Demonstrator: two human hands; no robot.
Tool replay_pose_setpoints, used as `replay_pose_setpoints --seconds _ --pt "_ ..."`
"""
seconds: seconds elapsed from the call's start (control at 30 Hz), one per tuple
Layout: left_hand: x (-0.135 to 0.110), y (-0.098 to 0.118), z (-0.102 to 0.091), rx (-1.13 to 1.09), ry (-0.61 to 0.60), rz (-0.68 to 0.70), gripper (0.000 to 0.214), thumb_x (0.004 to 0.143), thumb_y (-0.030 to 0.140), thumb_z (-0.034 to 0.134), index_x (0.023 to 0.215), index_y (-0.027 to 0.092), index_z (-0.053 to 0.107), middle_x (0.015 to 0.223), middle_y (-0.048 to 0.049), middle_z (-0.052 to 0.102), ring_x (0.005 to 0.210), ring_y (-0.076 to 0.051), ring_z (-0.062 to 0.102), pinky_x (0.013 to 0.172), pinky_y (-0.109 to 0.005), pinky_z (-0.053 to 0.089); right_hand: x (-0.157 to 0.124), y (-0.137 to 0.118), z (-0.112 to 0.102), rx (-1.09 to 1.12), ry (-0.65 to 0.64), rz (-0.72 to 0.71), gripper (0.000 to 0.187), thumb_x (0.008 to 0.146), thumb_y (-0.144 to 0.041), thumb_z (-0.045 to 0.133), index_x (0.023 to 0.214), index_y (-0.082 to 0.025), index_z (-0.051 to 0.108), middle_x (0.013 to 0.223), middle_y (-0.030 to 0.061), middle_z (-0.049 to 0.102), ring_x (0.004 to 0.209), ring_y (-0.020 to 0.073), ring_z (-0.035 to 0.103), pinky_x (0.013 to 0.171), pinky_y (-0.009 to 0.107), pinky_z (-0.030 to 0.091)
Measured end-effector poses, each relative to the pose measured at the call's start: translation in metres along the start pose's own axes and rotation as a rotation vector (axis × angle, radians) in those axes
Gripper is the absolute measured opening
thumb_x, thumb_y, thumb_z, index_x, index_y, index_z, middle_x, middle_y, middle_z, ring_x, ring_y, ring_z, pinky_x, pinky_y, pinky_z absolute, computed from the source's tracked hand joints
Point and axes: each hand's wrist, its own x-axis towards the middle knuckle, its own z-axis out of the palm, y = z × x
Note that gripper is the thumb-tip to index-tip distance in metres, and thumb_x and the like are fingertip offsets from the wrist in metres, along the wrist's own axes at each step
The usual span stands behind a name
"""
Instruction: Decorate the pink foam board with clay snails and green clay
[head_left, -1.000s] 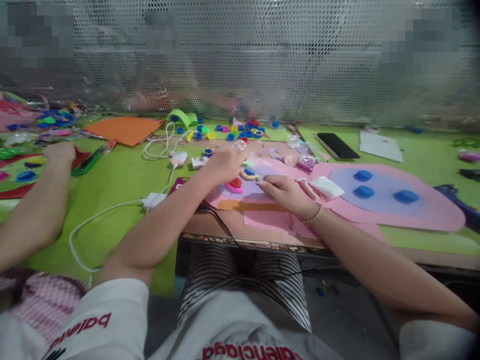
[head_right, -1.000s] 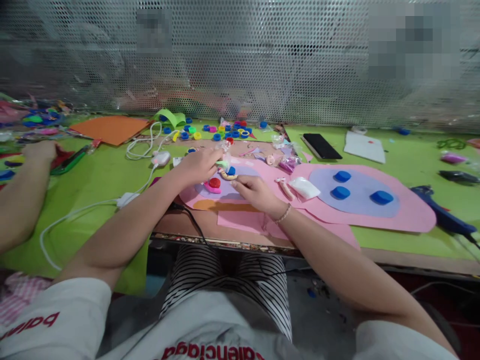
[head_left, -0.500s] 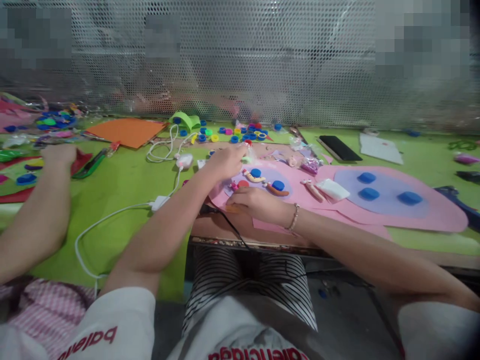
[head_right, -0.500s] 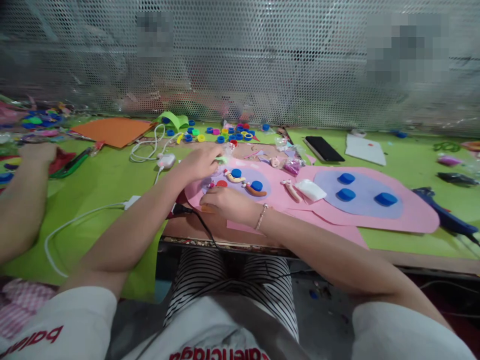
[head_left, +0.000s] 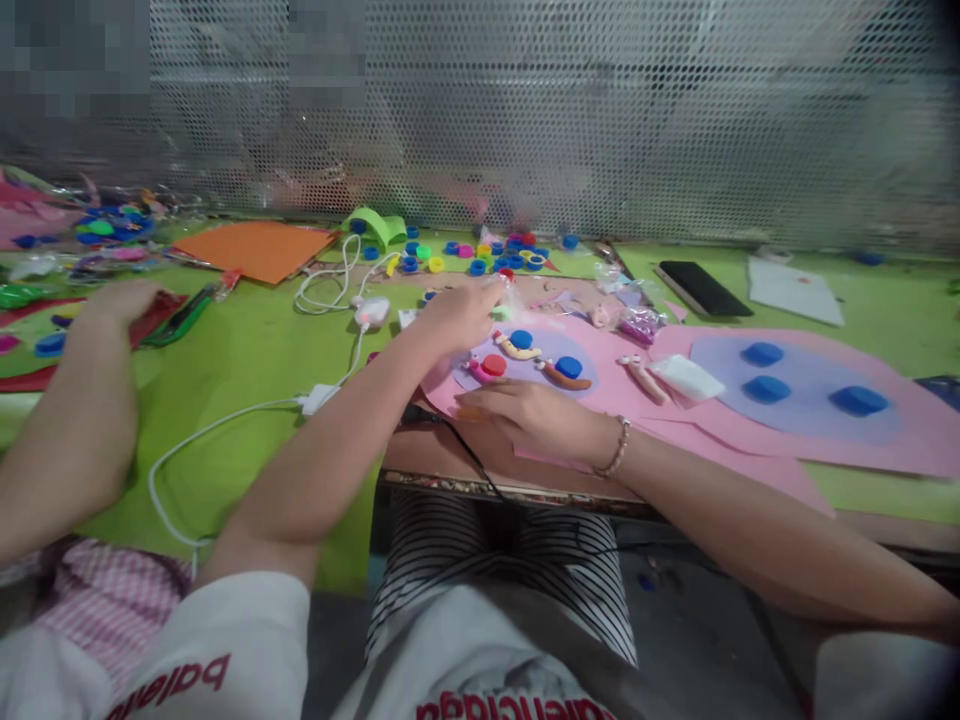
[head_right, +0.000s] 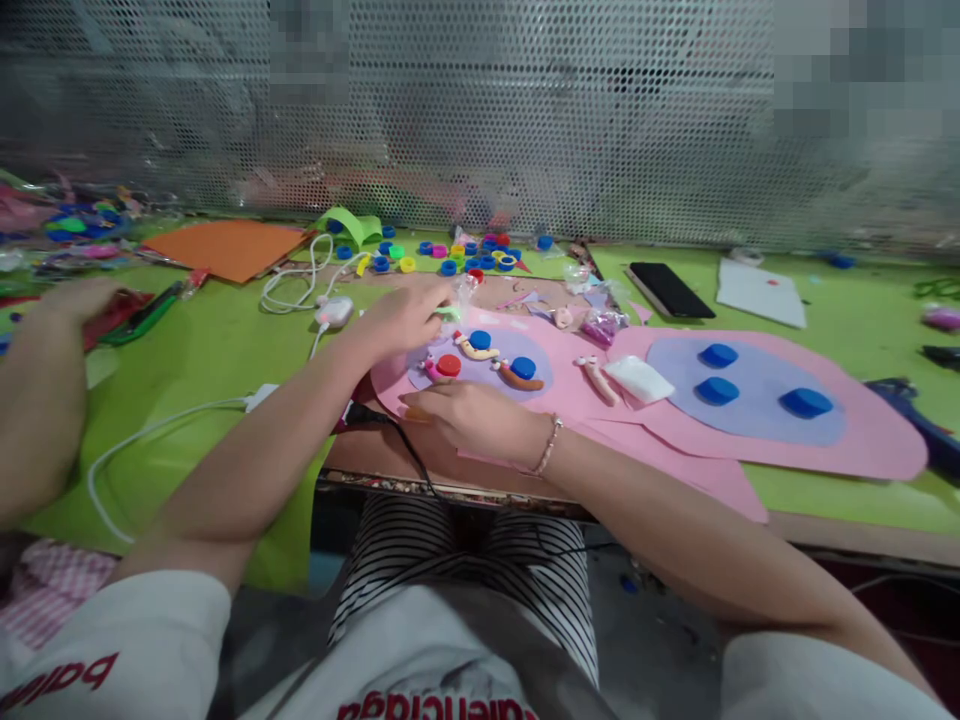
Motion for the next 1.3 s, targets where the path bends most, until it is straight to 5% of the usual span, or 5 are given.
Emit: replay_pose_setpoints --seconds 0.33,0.87,1.07,1.3 --pt "0.000 0.001 -0.001 0.026 -0.073 -0.014 0.032 0.080 0.015 0.039 0.110 0.016 0.051 0.091 -0.0117 0.063 0.080 -0.023 0.058 0.066 -0.032 0.040 -0.002 -0.003 0.013 -0.101 0.006 -0.167 0.028 0.093 -0.019 0.040 0.113 -0.009 0.055 0.109 0.0160 0.064 0.098 0.0204 0.061 0.086 0.038 0.051" --pt "0.001 0.001 0.002 0.027 -0.061 -0.004 0.036 0.080 0.015 0.038 0.115 0.017 0.049 0.095 -0.0131 0.064 0.084 -0.025 0.059 0.069 -0.033 0.042 0.001 -0.021 0.010 -0.161 0.002 -0.145 0.029 0.092 -0.016 0.037 0.113 -0.006 0.055 0.113 0.0169 0.062 0.105 0.0240 0.056 0.089 0.040 0.049" --pt "0.002 -0.002 0.005 0.014 -0.046 0.005 0.034 0.079 0.015 0.039 0.111 0.018 0.050 0.095 -0.0114 0.063 0.082 -0.023 0.059 0.068 -0.032 0.041 0.000 -0.015 0.012 -0.059 0.033 -0.138 0.033 0.092 -0.017 0.038 0.119 -0.007 0.053 0.120 0.0171 0.059 0.117 0.0238 0.050 0.099 0.043 0.042" --pt "0.002 -0.004 0.004 -0.013 -0.042 -0.017 0.029 0.078 0.014 0.040 0.104 0.018 0.051 0.096 -0.0101 0.062 0.081 -0.022 0.057 0.067 -0.032 0.041 -0.003 -0.002 0.003 0.263 -0.007 0.021 0.041 0.085 -0.010 0.037 0.124 -0.014 0.050 0.119 0.0103 0.061 0.104 0.0171 0.059 0.090 0.034 0.048"
